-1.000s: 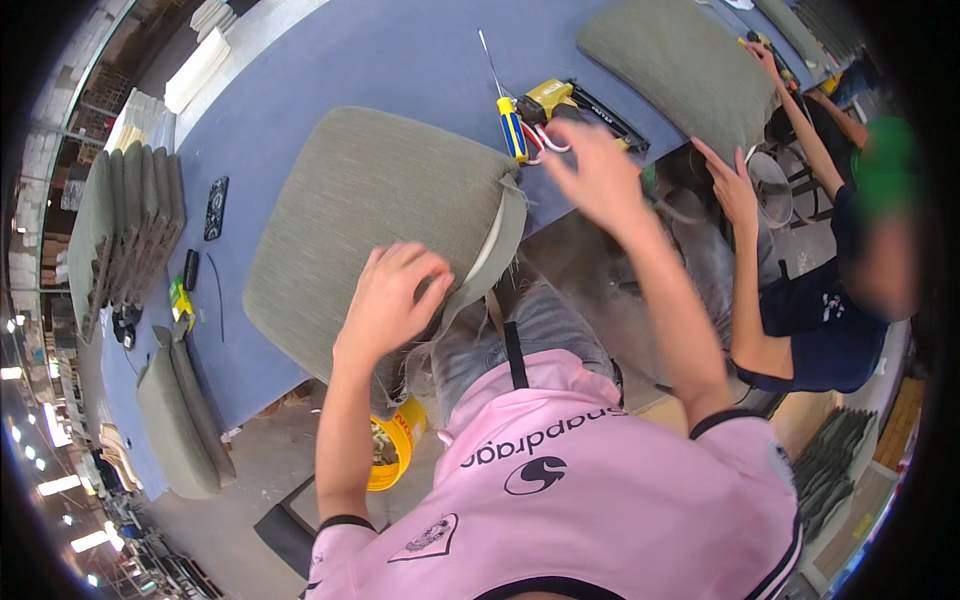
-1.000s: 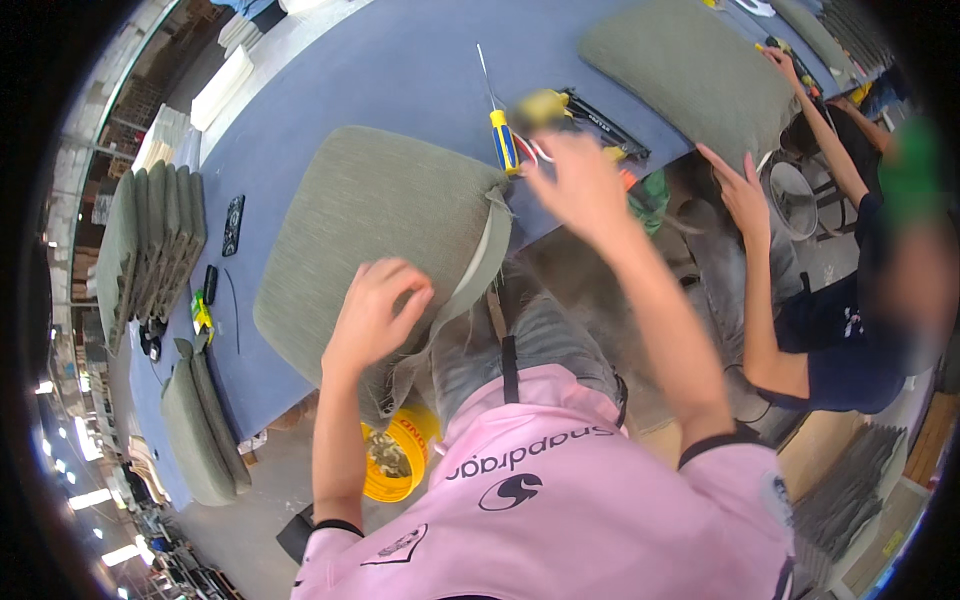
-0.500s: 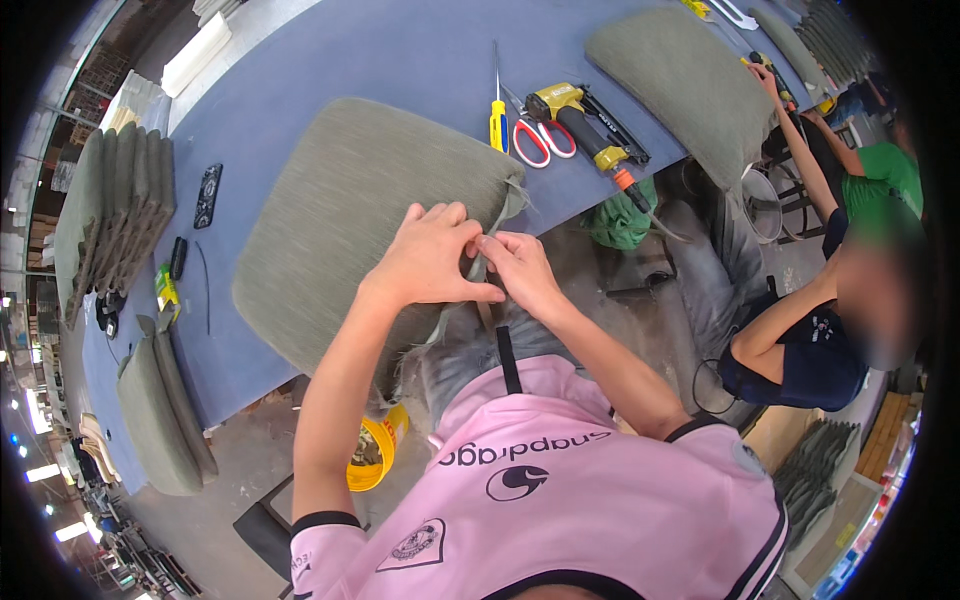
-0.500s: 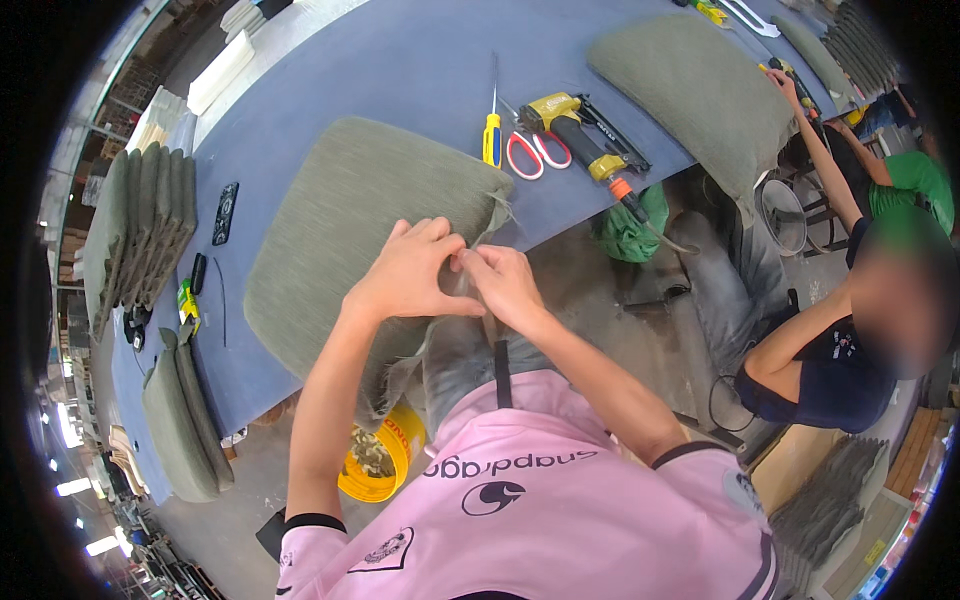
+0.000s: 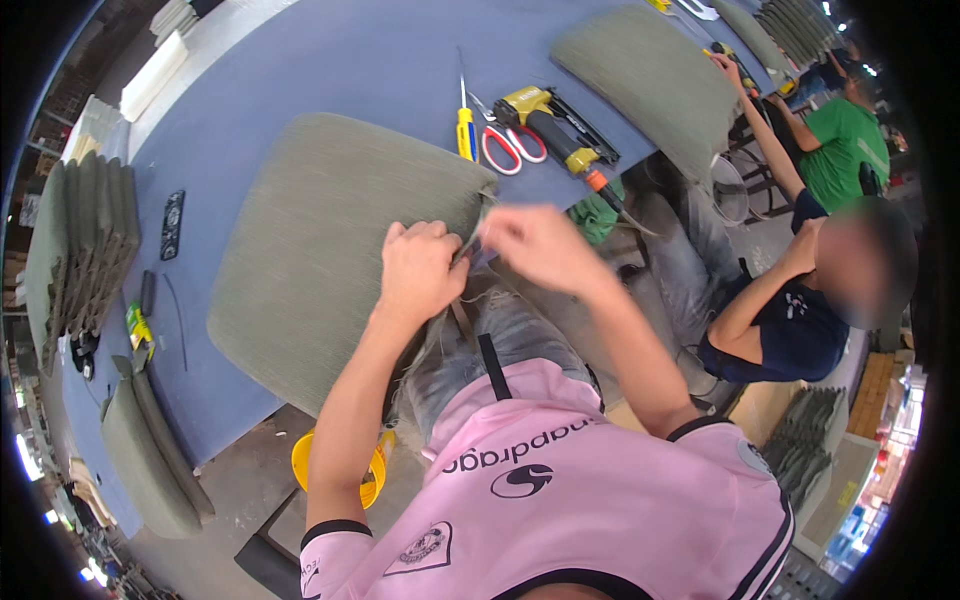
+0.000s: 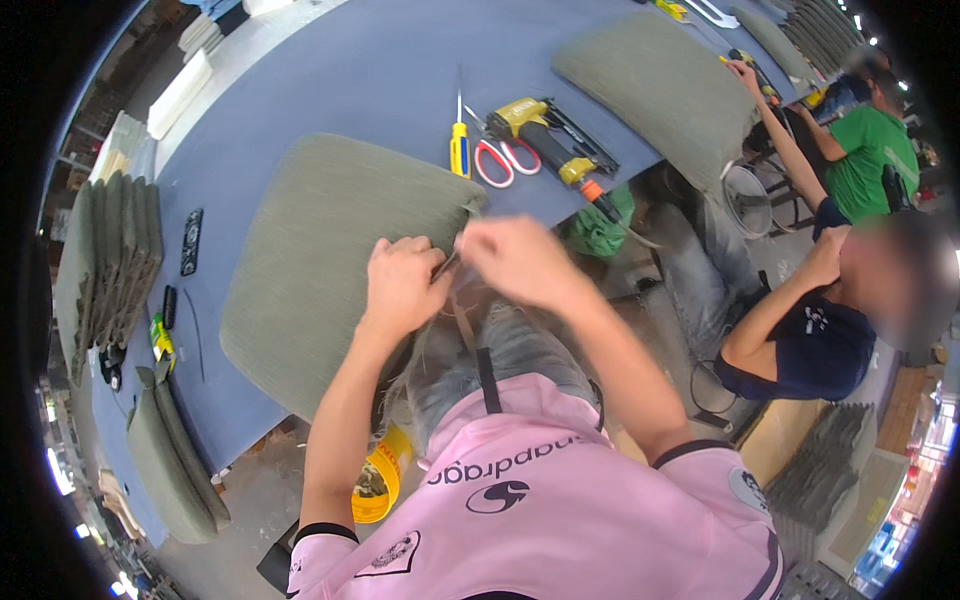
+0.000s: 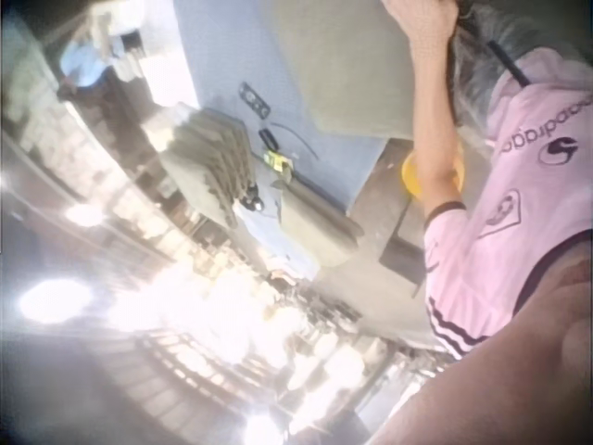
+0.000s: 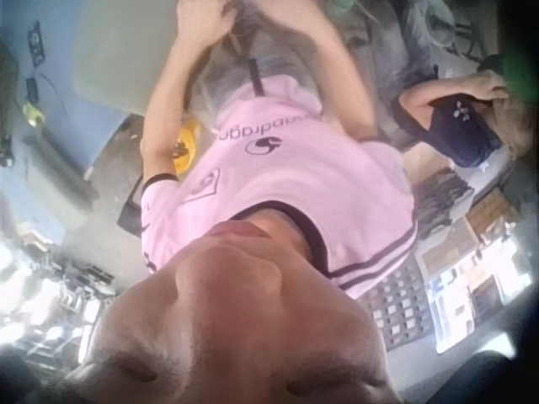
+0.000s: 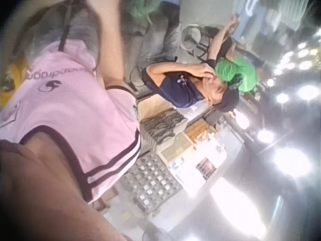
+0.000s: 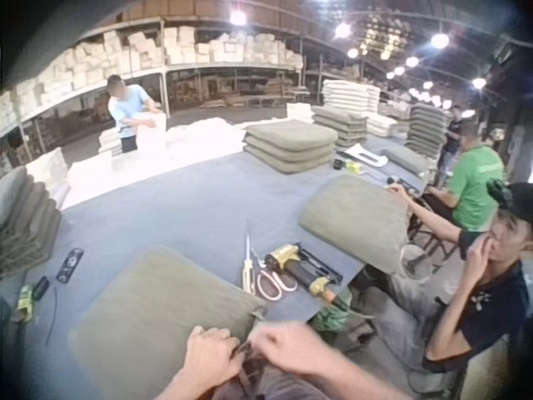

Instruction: The person staples fabric onto cushion foam using a staple gun and a screwdriver to tuck edges. They work on multiple cushions at a table in a workshop, stacking finished units aside.

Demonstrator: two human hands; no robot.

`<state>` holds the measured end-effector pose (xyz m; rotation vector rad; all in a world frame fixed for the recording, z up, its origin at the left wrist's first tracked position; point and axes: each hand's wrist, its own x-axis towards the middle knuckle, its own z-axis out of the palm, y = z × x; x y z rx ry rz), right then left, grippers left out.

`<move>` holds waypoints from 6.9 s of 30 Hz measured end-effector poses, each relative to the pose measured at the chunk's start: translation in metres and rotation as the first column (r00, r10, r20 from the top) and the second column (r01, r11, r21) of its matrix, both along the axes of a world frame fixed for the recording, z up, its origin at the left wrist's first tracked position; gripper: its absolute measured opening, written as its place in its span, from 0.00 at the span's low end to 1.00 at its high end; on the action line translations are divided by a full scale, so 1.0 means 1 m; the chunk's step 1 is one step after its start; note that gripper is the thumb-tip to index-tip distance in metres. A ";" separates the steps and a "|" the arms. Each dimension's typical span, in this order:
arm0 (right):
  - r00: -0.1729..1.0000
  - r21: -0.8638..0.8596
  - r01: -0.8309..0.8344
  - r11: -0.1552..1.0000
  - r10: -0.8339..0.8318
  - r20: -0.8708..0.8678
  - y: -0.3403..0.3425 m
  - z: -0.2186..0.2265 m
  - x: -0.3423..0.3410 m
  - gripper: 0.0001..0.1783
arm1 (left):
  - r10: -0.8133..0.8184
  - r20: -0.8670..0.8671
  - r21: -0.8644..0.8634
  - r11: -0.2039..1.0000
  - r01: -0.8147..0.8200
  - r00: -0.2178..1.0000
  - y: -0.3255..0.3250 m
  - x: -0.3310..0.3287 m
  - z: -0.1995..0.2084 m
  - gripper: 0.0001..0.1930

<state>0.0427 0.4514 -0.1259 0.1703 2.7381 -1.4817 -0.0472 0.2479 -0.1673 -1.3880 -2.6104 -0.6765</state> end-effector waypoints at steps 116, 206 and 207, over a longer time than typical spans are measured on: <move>0.777 0.506 0.578 0.640 -0.242 -0.581 0.121 -0.113 -0.084 0.33 | -0.631 -0.619 -0.419 0.769 0.483 0.467 0.028 0.070 0.342 0.18; 0.902 0.398 0.405 0.823 -0.289 -0.320 0.062 -0.038 -0.086 0.26 | 0.000 -0.067 0.127 0.992 0.009 0.998 0.022 -0.123 -0.006 0.18; 0.907 0.418 0.393 0.819 -0.271 -0.321 0.065 -0.040 -0.095 0.26 | 0.002 -0.062 0.129 0.992 0.006 0.998 0.021 -0.124 -0.007 0.18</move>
